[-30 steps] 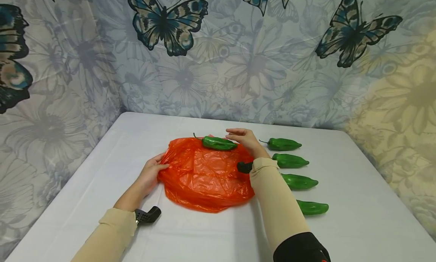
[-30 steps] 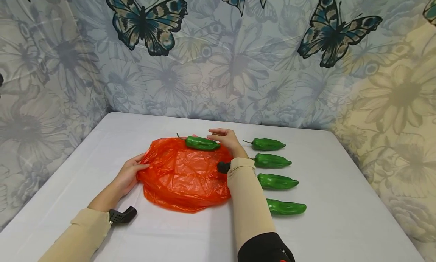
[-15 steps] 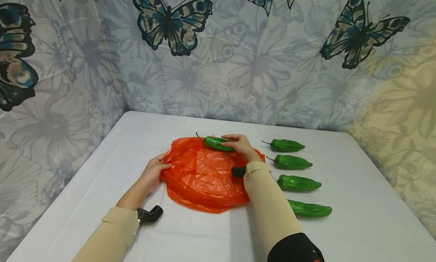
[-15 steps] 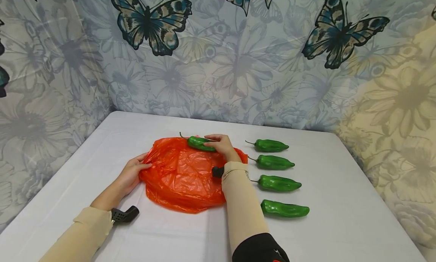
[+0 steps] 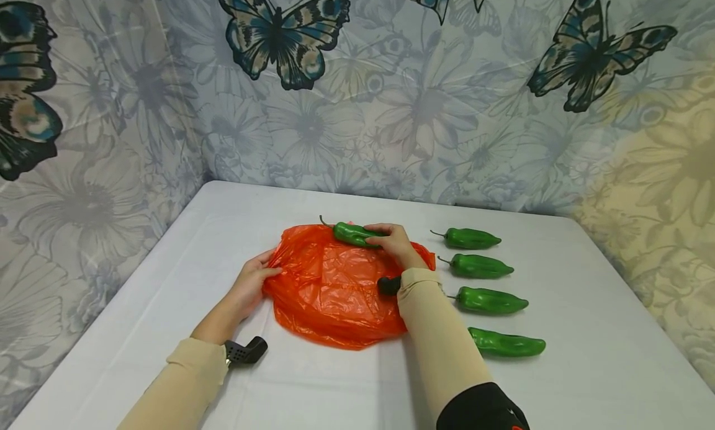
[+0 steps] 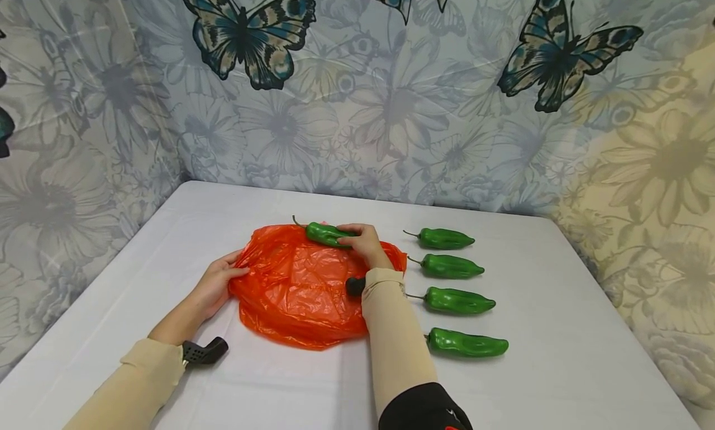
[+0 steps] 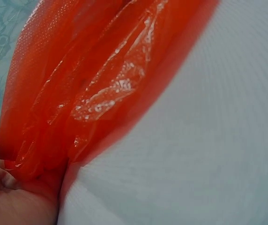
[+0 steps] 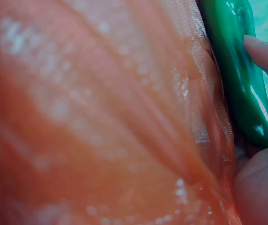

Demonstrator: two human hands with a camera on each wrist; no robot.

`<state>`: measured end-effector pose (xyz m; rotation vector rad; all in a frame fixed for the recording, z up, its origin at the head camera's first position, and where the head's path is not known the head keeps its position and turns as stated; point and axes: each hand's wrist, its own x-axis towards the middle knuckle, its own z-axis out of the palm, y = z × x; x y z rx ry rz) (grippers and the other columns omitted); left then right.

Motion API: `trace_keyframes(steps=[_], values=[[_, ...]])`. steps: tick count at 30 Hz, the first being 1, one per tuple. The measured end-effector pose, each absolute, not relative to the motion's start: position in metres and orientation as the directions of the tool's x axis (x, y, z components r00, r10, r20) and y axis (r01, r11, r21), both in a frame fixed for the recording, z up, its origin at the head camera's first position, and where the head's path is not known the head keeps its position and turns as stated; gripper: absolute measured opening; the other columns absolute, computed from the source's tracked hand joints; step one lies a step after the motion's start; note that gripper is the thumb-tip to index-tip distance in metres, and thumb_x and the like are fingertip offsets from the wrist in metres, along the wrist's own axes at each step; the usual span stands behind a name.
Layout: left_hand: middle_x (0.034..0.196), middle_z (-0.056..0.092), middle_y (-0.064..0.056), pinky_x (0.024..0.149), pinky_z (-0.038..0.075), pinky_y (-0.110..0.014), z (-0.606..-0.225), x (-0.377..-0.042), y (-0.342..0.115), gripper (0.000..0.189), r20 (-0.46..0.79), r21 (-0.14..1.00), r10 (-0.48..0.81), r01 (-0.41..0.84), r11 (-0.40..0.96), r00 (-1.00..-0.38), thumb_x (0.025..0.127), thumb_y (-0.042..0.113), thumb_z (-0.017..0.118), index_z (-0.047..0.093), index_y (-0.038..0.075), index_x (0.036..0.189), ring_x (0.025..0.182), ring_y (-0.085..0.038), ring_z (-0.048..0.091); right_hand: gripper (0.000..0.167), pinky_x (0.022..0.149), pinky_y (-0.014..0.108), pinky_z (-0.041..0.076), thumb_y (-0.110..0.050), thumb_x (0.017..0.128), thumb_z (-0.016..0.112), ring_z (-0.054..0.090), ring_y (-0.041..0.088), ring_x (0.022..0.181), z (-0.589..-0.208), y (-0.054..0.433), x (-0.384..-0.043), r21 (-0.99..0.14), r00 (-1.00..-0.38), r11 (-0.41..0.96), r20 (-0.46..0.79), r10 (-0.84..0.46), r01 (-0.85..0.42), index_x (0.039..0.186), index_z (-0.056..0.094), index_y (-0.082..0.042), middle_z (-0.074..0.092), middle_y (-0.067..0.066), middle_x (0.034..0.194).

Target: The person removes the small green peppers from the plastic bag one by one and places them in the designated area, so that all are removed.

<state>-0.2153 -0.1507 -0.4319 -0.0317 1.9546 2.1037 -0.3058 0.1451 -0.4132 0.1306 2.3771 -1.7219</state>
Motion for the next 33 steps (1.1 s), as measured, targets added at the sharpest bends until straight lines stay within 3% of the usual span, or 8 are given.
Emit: trace_keyframes(steps=[6, 14, 24, 33], values=[[0.150, 0.032, -0.012, 0.082, 0.049, -0.014, -0.4322, -0.2149, -0.1508, 0.057, -0.192, 0.978, 0.177, -0.204, -0.049, -0.965, 0.094, 0.002, 0.040, 0.023, 0.007, 0.148, 0.105, -0.003, 0.052, 0.040, 0.093, 0.032, 0.048, -0.003, 0.084, 0.065, 0.050, 0.023, 0.114, -0.4139, 0.1432, -0.3044, -0.930, -0.974, 0.308, -0.223, -0.037, 0.201, 0.123, 0.061, -0.008, 0.052, 0.011, 0.135], [0.150, 0.032, -0.012, 0.083, 0.048, -0.013, -0.4318, -0.2148, -0.1518, 0.056, -0.200, 0.977, 0.174, -0.209, -0.038, -0.964, 0.094, 0.003, 0.040, 0.024, 0.007, 0.148, 0.112, -0.009, 0.050, 0.040, 0.088, 0.031, 0.049, -0.003, 0.083, 0.065, 0.050, 0.022, 0.113, -0.4136, 0.1380, -0.3035, -0.924, -0.976, 0.326, -0.217, -0.023, 0.198, 0.123, 0.062, -0.010, 0.051, 0.010, 0.136], [0.150, 0.032, -0.012, 0.084, 0.049, -0.014, -0.4331, -0.2136, -0.1504, 0.056, -0.206, 0.976, 0.174, -0.214, -0.030, -0.963, 0.095, 0.004, 0.040, 0.024, 0.007, 0.148, 0.111, -0.008, 0.051, 0.040, 0.084, 0.030, 0.049, -0.001, 0.083, 0.065, 0.051, 0.023, 0.113, -0.4146, 0.1391, -0.3012, -0.921, -0.978, 0.342, -0.208, -0.024, 0.187, 0.122, 0.063, -0.010, 0.051, 0.011, 0.136], [0.150, 0.032, -0.011, 0.086, 0.048, -0.014, -0.4329, -0.2149, -0.1509, 0.056, -0.198, 0.978, 0.176, -0.206, -0.032, -0.964, 0.095, 0.004, 0.039, 0.024, 0.007, 0.148, 0.120, -0.016, 0.047, 0.040, 0.097, 0.036, 0.045, 0.001, 0.082, 0.065, 0.052, 0.027, 0.117, -0.4061, 0.1436, -0.3029, -0.948, -0.992, 0.300, -0.119, -0.028, 0.105, 0.122, 0.062, -0.006, 0.055, 0.014, 0.131]])
